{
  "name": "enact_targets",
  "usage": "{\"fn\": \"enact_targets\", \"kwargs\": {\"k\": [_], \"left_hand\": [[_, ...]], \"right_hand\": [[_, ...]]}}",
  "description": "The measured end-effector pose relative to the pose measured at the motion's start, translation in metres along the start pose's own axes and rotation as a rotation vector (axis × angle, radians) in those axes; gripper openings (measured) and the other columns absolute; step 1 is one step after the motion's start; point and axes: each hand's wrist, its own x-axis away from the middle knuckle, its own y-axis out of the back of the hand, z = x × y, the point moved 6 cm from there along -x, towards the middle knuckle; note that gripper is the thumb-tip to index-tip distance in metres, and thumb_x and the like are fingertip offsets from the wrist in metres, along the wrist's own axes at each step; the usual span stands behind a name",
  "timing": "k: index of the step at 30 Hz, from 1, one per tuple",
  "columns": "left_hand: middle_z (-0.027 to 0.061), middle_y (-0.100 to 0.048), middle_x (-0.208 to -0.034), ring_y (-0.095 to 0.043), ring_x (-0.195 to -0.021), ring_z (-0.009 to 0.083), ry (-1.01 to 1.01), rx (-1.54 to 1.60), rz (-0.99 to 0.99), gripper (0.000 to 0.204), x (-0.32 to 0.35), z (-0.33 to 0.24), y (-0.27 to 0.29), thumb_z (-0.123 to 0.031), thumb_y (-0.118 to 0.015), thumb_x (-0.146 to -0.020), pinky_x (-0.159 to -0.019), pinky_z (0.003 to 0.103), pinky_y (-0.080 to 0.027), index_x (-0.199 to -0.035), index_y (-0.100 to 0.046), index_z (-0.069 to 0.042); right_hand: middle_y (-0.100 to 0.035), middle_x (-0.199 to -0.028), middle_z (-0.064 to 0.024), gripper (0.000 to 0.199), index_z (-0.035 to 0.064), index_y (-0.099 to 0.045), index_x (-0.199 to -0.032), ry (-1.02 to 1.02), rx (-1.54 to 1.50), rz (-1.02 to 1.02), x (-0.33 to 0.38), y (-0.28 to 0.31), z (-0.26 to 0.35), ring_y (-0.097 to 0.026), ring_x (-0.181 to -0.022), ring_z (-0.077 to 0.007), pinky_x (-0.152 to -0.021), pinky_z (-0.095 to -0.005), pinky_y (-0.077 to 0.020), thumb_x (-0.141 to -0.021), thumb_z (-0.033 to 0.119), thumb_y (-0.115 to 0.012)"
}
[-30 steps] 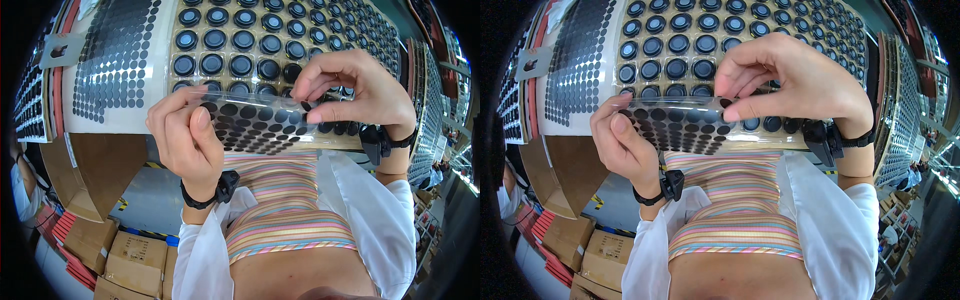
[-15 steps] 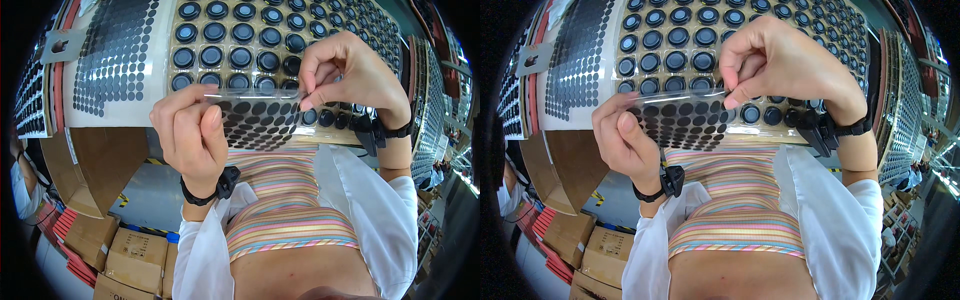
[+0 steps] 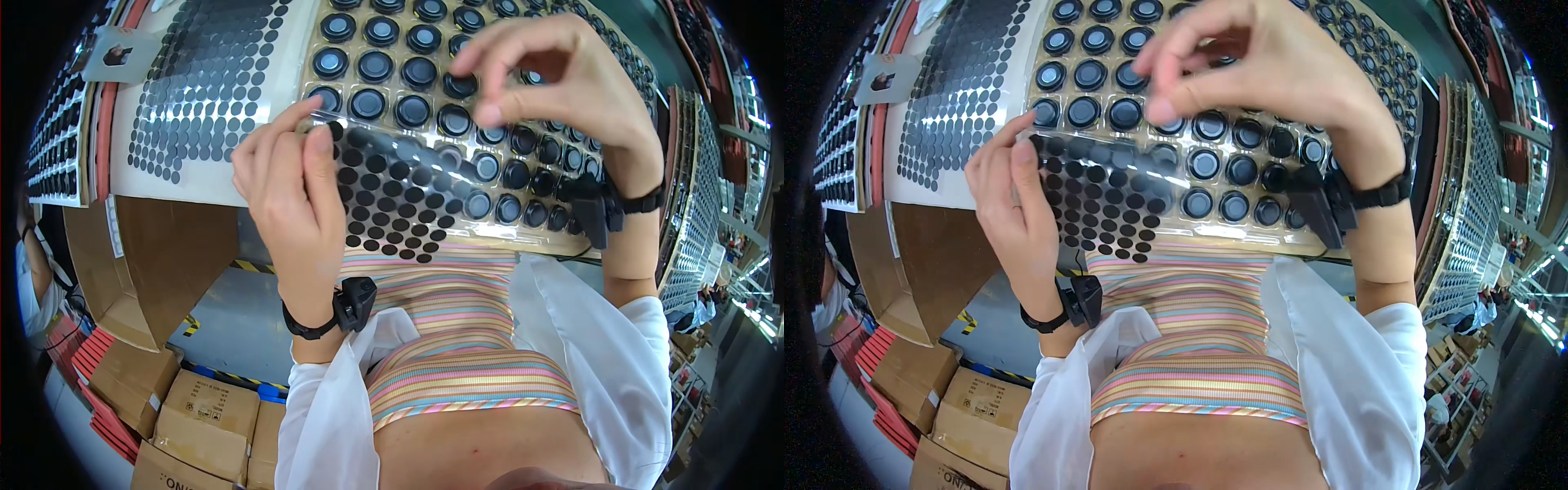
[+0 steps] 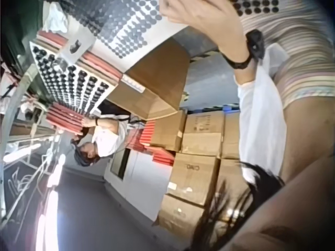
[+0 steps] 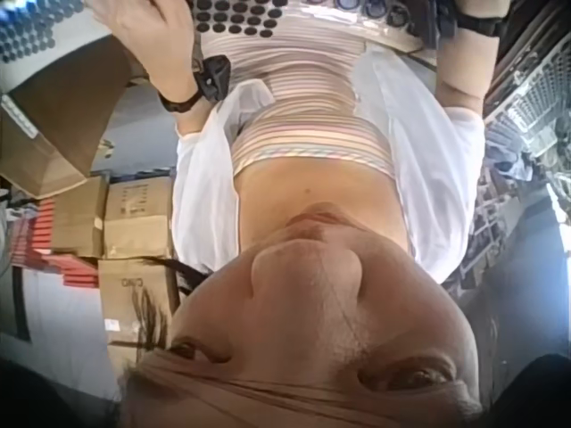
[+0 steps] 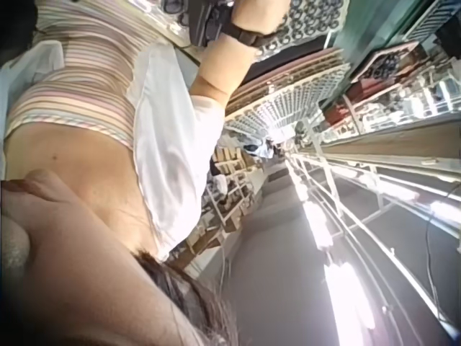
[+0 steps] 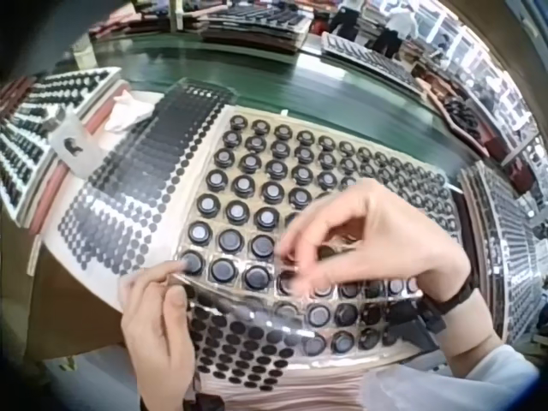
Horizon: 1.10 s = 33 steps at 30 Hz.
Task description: Peeling small round adhesive seals from a sheet and applying them to a grid of electronic components.
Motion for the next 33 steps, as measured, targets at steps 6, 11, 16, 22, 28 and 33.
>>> {"fn": "enact_targets", "kwargs": {"k": [6,11,16,22,28,33], "left_hand": [[0.0066,-0.068,-0.127,-0.052,-0.114,0.0303,-0.102,-0.121,0.083,0.022,-0.009,-0.002,-0.012,-0.020,-0.064,-0.098,-0.099,0.044,-0.033,-0.087,-0.064,-0.001],[0.0071,-0.068,-0.128,-0.053,-0.114,0.0303,-0.110,-0.153,0.084,0.023,-0.010,0.002,-0.015,-0.020,-0.065,-0.097,-0.099,0.045,-0.033,-0.087,-0.064,0.001],[0.0085,-0.067,-0.127,-0.053,-0.114,0.0301,-0.103,-0.118,0.066,0.023,-0.009,0.003,-0.017,-0.020,-0.067,-0.096,-0.098,0.045,-0.034,-0.086,-0.065,0.000],[0.0089,-0.067,-0.126,-0.054,-0.114,0.0302,-0.105,-0.100,0.052,0.022,-0.007,0.008,-0.017,-0.019,-0.069,-0.094,-0.098,0.045,-0.035,-0.085,-0.065,0.001],[0.0089,-0.067,-0.126,-0.054,-0.114,0.0307,-0.112,-0.104,0.038,0.022,-0.007,0.009,-0.018,-0.019,-0.069,-0.094,-0.097,0.045,-0.036,-0.085,-0.065,0.001],[0.0084,-0.067,-0.126,-0.053,-0.114,0.0308,-0.105,-0.113,0.036,0.022,-0.008,0.010,-0.017,-0.019,-0.069,-0.094,-0.097,0.045,-0.036,-0.086,-0.066,0.001]], "right_hand": [[-0.071,-0.092,-0.0061,0.015,-0.0012,-0.074,-0.088,0.169,0.011,-0.030,-0.059,-0.026,0.010,-0.065,-0.084,-0.0129,-0.079,-0.0268,-0.0524,-0.087,0.013,-0.079],[-0.071,-0.089,-0.0120,0.017,-0.0027,-0.072,-0.086,0.171,0.261,-0.126,-0.082,-0.042,0.024,-0.068,-0.086,-0.0208,-0.080,-0.0314,-0.0529,-0.084,0.014,-0.076],[-0.072,-0.091,-0.0145,0.016,-0.0021,-0.073,-0.084,0.360,0.312,-0.161,-0.092,-0.046,0.012,-0.069,-0.089,-0.0277,-0.083,-0.0362,-0.0537,-0.081,0.013,-0.076],[-0.072,-0.086,-0.0133,0.014,-0.0017,-0.073,-0.083,0.318,0.345,-0.167,-0.093,-0.052,0.019,-0.067,-0.086,-0.0268,-0.081,-0.0352,-0.0531,-0.080,0.012,-0.076],[-0.070,-0.081,-0.0139,0.014,-0.0020,-0.073,-0.080,0.297,0.355,-0.161,-0.095,-0.056,0.025,-0.065,-0.082,-0.0274,-0.081,-0.0364,-0.0506,-0.078,0.011,-0.077],[-0.068,-0.078,-0.0155,0.014,-0.0014,-0.073,-0.078,0.322,0.464,-0.239,-0.095,-0.056,0.024,-0.064,-0.084,-0.0295,-0.084,-0.0376,-0.0492,-0.076,0.011,-0.079]]}}
